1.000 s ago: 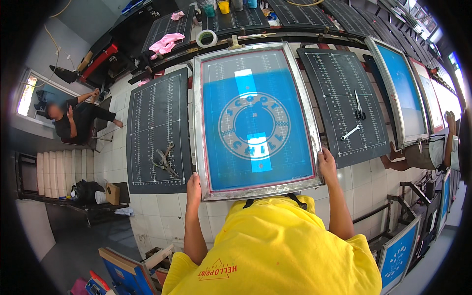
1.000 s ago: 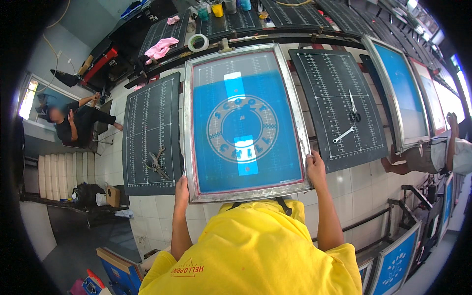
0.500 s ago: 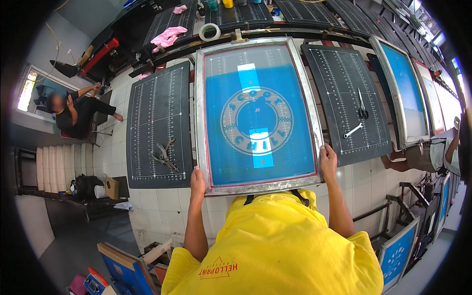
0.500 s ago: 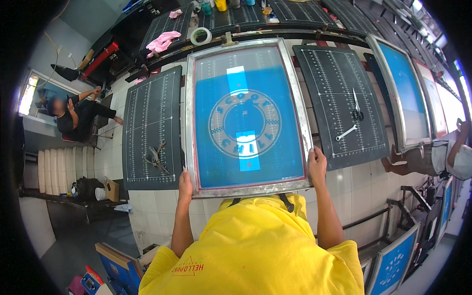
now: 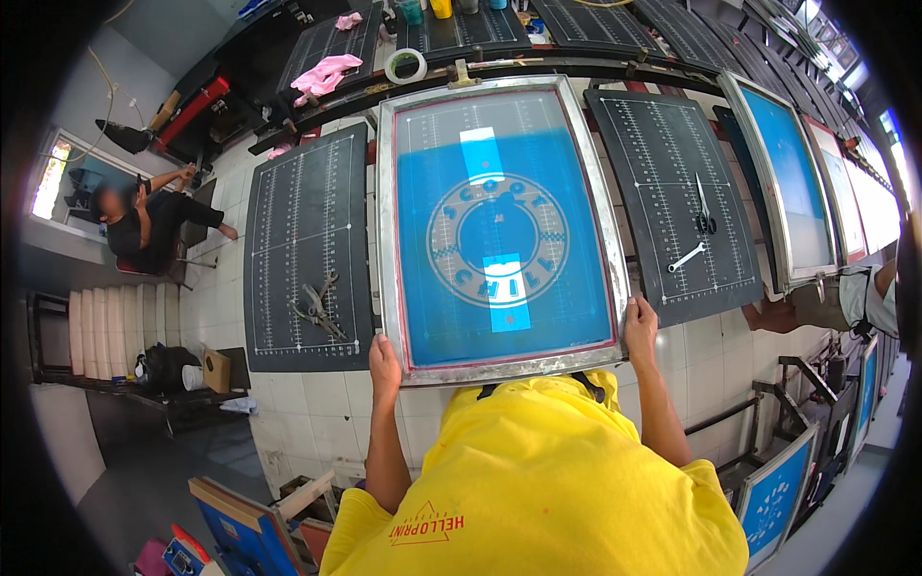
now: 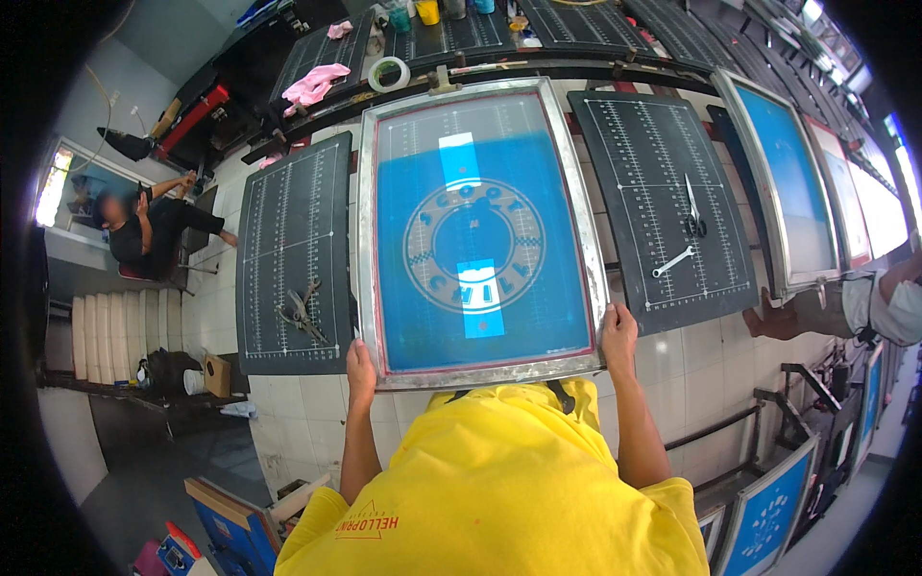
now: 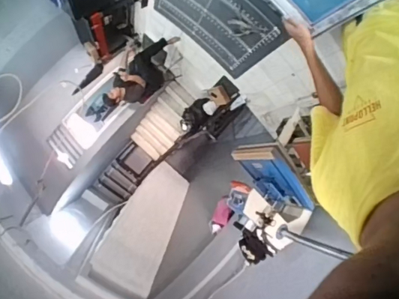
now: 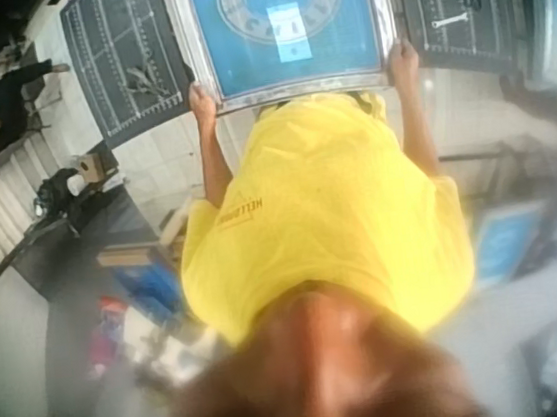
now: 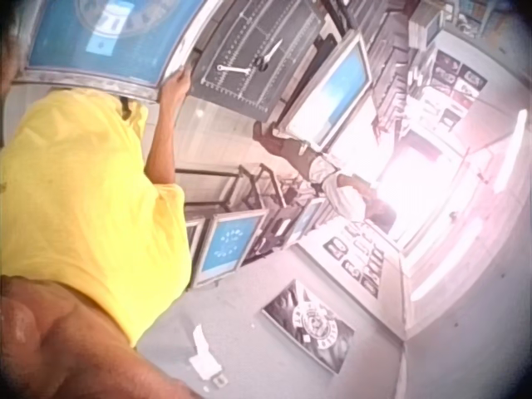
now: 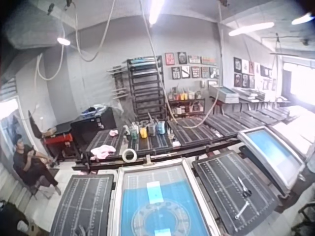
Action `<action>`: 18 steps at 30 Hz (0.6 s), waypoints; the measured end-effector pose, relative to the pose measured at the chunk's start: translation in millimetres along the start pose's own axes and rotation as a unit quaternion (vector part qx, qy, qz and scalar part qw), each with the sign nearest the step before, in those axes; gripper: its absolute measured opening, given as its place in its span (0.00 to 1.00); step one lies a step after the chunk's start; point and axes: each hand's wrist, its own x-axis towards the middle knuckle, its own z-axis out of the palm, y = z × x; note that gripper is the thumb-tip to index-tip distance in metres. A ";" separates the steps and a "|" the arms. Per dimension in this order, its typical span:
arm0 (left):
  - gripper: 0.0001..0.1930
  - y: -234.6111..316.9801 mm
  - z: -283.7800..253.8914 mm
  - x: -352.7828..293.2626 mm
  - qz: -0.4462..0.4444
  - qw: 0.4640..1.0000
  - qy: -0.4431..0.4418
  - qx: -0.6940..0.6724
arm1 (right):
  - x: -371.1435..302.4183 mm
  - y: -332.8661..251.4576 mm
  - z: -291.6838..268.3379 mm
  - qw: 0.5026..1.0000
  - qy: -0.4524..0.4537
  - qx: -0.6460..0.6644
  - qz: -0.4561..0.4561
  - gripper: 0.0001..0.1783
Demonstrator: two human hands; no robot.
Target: The person prepares a screen for printing by aligning the screen frame on the table, applying tape along the top edge, and using a tool to tighten the mounting hardware.
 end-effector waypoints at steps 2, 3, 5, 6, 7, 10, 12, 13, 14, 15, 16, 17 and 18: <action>0.24 4.5 4.1 2.3 0.033 0.999 0.027 -0.004 | 1.7 -7.9 0.7 1.000 0.002 0.002 0.006 0.16; 0.24 3.2 2.6 0.9 0.024 1.000 0.013 -0.001 | 3.1 -8.9 0.8 1.000 0.005 0.006 0.004 0.15; 0.24 6.2 -1.8 -0.8 0.009 1.000 -0.015 0.003 | -0.9 -6.8 0.1 1.000 0.011 0.014 -0.001 0.15; 0.24 6.4 -1.2 -0.3 0.020 1.000 -0.008 0.006 | 0.2 -1.7 -0.7 1.000 0.004 0.005 0.004 0.14; 0.24 6.2 -0.2 -0.6 0.031 0.999 0.000 0.009 | 1.7 2.9 -0.4 1.000 0.002 -0.011 0.000 0.14; 0.23 7.1 -1.7 -1.8 0.023 1.000 0.003 0.015 | 3.0 -19.5 2.0 0.998 0.011 -0.006 -0.060 0.15; 0.23 11.2 -2.4 -2.4 0.020 1.000 0.010 0.012 | 15.5 -40.4 8.1 0.972 0.043 -0.108 -0.205 0.18; 0.23 13.1 -1.6 -3.2 0.025 0.999 0.020 0.008 | 23.8 -52.1 13.1 0.947 0.058 -0.157 -0.276 0.20; 0.23 13.8 -0.4 -3.9 0.029 0.999 0.029 0.006 | 31.2 -68.2 20.0 0.943 0.030 -0.154 -0.293 0.22; 0.22 12.3 -1.4 -5.0 0.025 0.999 0.027 -0.002 | 38.9 -87.7 31.0 0.939 0.000 -0.148 -0.311 0.23; 0.22 11.0 -2.7 -5.1 0.021 0.999 0.026 -0.010 | 47.5 -104.4 44.3 0.934 -0.030 -0.142 -0.328 0.25; 0.22 11.0 -1.7 -3.6 0.018 0.999 0.022 -0.021 | 57.9 -115.0 58.4 0.923 -0.045 -0.161 -0.347 0.26; 0.22 12.0 -1.4 -2.9 0.010 1.000 0.014 -0.023 | 69.0 -122.4 74.9 0.911 -0.060 -0.180 -0.366 0.28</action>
